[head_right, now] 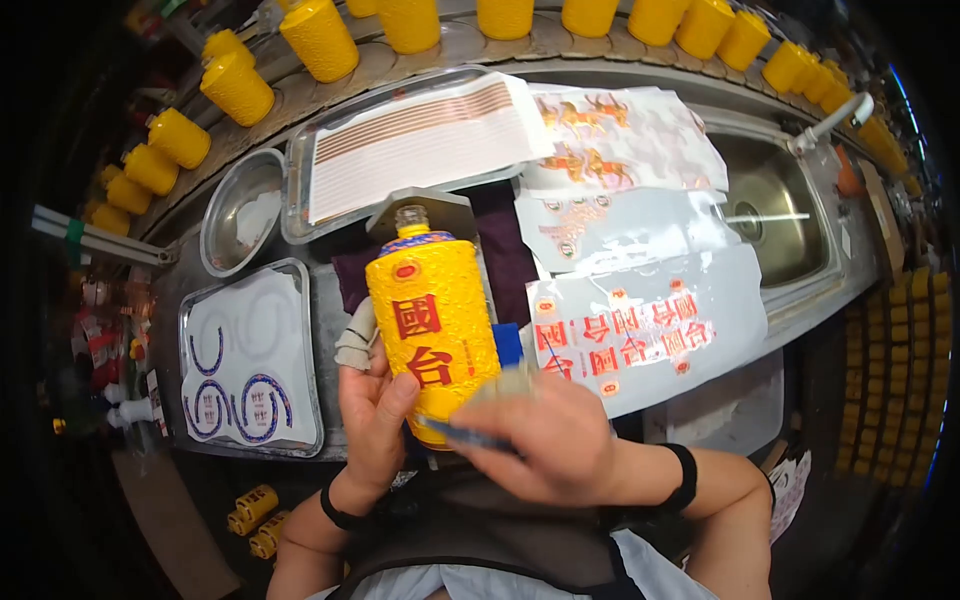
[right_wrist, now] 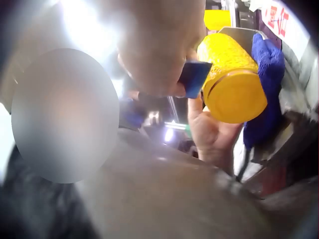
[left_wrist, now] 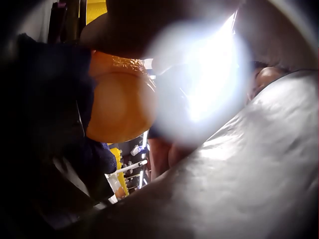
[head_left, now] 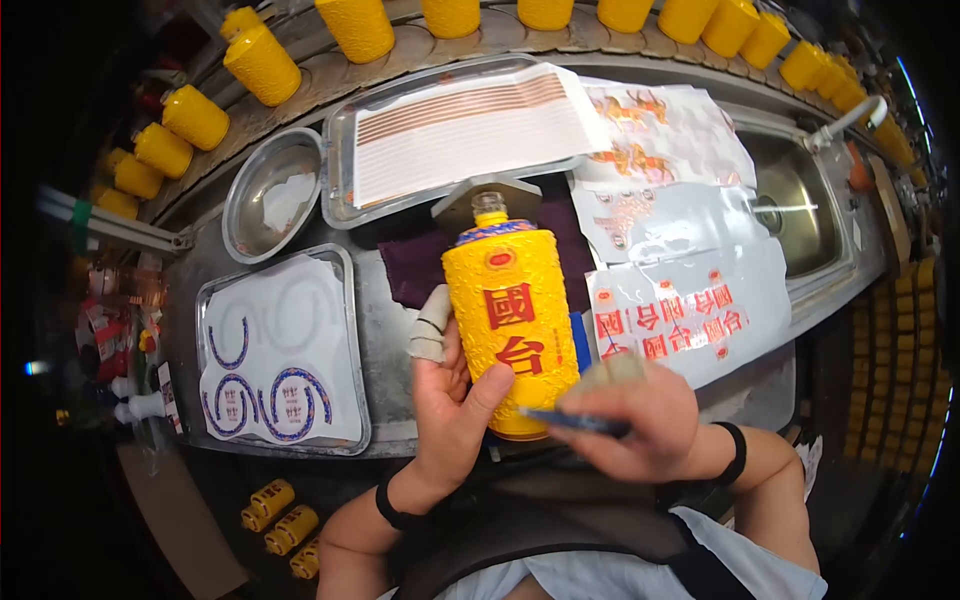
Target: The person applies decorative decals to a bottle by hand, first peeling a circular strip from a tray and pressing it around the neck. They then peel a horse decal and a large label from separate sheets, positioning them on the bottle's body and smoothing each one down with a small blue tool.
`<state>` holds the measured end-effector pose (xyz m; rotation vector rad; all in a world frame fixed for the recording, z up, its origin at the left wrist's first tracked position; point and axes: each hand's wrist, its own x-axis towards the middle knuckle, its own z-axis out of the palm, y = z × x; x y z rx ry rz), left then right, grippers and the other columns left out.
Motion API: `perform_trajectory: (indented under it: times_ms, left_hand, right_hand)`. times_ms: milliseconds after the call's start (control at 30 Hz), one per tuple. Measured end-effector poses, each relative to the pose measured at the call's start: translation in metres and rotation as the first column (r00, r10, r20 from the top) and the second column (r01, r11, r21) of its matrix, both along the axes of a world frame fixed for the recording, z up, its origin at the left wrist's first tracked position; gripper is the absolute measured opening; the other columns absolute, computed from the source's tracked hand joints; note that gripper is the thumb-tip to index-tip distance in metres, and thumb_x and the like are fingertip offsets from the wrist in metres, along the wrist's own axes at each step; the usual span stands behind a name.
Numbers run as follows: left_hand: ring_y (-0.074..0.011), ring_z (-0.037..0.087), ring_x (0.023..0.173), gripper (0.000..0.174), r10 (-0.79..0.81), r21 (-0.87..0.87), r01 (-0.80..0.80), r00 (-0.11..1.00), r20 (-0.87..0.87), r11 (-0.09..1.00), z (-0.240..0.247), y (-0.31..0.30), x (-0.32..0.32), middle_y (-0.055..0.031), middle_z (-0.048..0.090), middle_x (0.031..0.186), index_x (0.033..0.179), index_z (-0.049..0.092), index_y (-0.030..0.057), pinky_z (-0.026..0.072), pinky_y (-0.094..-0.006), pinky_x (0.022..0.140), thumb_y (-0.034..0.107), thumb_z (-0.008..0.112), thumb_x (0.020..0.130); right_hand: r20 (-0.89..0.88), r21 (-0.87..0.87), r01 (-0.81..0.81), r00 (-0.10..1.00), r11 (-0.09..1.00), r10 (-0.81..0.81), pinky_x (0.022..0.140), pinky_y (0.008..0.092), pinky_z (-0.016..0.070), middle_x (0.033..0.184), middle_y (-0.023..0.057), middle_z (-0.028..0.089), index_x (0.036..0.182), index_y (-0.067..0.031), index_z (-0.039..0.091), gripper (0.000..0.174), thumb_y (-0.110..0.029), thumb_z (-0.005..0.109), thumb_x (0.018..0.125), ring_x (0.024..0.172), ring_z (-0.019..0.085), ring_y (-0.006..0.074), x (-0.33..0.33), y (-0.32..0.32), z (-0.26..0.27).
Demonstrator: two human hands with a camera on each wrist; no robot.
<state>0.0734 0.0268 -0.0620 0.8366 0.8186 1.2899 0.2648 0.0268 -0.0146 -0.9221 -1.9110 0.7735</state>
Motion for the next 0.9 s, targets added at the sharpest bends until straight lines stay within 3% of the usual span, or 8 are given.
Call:
perform_trajectory:
  times_ms: [200,367,500,567,633,700,767,900]
  left_hand:
    - [-0.0254,0.045,0.136,0.079,0.037,-0.039,-0.04,0.995,-0.088,0.998,0.003,0.001,0.002,-0.022,0.034,0.153,0.152,0.013,-0.0014,0.0393,-0.0379,0.111,0.002,0.063,0.091]
    - [-0.0258,0.045,0.135,0.078,0.046,-0.061,-0.049,0.998,-0.047,0.997,0.007,0.0,0.009,-0.0219,0.036,0.151,0.152,0.014,-0.0008,0.0386,-0.0385,0.112,0.0,0.062,0.091]
    - [-0.0259,0.045,0.135,0.078,0.066,-0.027,-0.07,0.99,-0.124,0.997,0.007,0.001,0.007,-0.0215,0.037,0.151,0.152,0.014,-0.0015,0.0378,-0.0387,0.112,0.0,0.061,0.09]
    - [-0.0256,0.043,0.137,0.079,0.095,-0.007,-0.096,0.989,-0.112,0.995,0.004,0.003,0.009,-0.0215,0.036,0.151,0.153,0.013,-0.0015,0.0357,-0.0384,0.113,0.0,0.062,0.09]
    - [-0.0271,0.04,0.139,0.075,0.14,0.064,-0.13,0.97,-0.199,0.989,0.001,0.0,0.012,-0.0227,0.034,0.152,0.151,0.019,-0.0023,0.0335,-0.0392,0.114,0.003,0.062,0.09]
    - [-0.0303,0.037,0.141,0.067,0.252,0.223,-0.18,0.9,-0.355,0.958,0.001,-0.003,0.013,-0.0254,0.031,0.154,0.149,0.033,-0.0039,0.0312,-0.041,0.115,0.008,0.064,0.09]
    - [-0.0362,0.034,0.142,0.052,0.26,0.442,0.069,0.725,-0.638,0.894,0.007,0.001,-0.006,-0.0283,0.027,0.156,0.138,0.051,-0.0017,0.0288,-0.0441,0.115,0.015,0.064,0.09]
    - [-0.0476,0.031,0.141,0.034,0.349,0.452,0.428,0.299,-0.888,0.783,0.029,0.012,-0.012,-0.029,0.028,0.156,0.118,0.074,0.0143,0.0291,-0.053,0.112,0.03,0.065,0.089]
  right_hand:
    - [-0.175,-0.725,0.25,0.834,0.642,-0.523,0.071,0.0266,0.0505,0.091,0.0043,0.063,0.104,-0.0002,0.057,0.023,-0.005,0.072,0.087,0.084,0.061,0.0092,0.016,0.025,-0.035]
    - [-0.466,-0.306,0.128,0.844,0.943,-0.265,0.062,0.0206,0.0482,0.088,0.0037,0.061,0.096,-0.0008,0.054,0.02,-0.003,0.071,0.087,0.071,0.058,0.006,-0.004,0.017,-0.023]
    - [-0.235,-0.801,0.183,0.779,0.57,-0.581,0.071,0.0225,0.0474,0.091,0.0053,0.059,0.1,-0.0006,0.057,0.025,-0.004,0.075,0.084,0.082,0.058,0.0063,0.02,0.034,-0.039]
    - [-0.409,-0.463,0.17,0.83,0.87,-0.38,0.061,0.0213,0.0472,0.082,0.0035,0.059,0.098,-0.0009,0.055,0.023,-0.004,0.073,0.085,0.07,0.057,0.0053,0.008,0.028,-0.04]
    - [-0.398,-0.337,0.177,0.863,0.925,-0.31,0.057,0.0209,0.048,0.08,0.0028,0.059,0.101,-0.0012,0.054,0.022,-0.005,0.071,0.087,0.066,0.057,0.0047,0.007,0.025,-0.043]
    - [-0.277,-0.628,0.199,0.846,0.753,-0.455,0.062,0.0216,0.0496,0.086,0.0037,0.059,0.106,-0.0011,0.054,0.024,-0.005,0.069,0.088,0.072,0.058,0.005,0.022,0.028,-0.048]
    - [-0.181,-0.879,0.123,0.809,0.461,-0.56,0.078,0.0226,0.0489,0.093,0.0036,0.06,0.114,-0.001,0.054,0.029,-0.005,0.068,0.089,0.088,0.057,0.0054,0.031,0.032,-0.036]
    - [-0.394,-0.751,-0.014,0.812,0.66,-0.43,0.076,0.0213,0.0473,0.084,0.0025,0.061,0.107,-0.0028,0.059,0.022,-0.01,0.068,0.089,0.085,0.057,0.0049,0.029,0.027,-0.037]
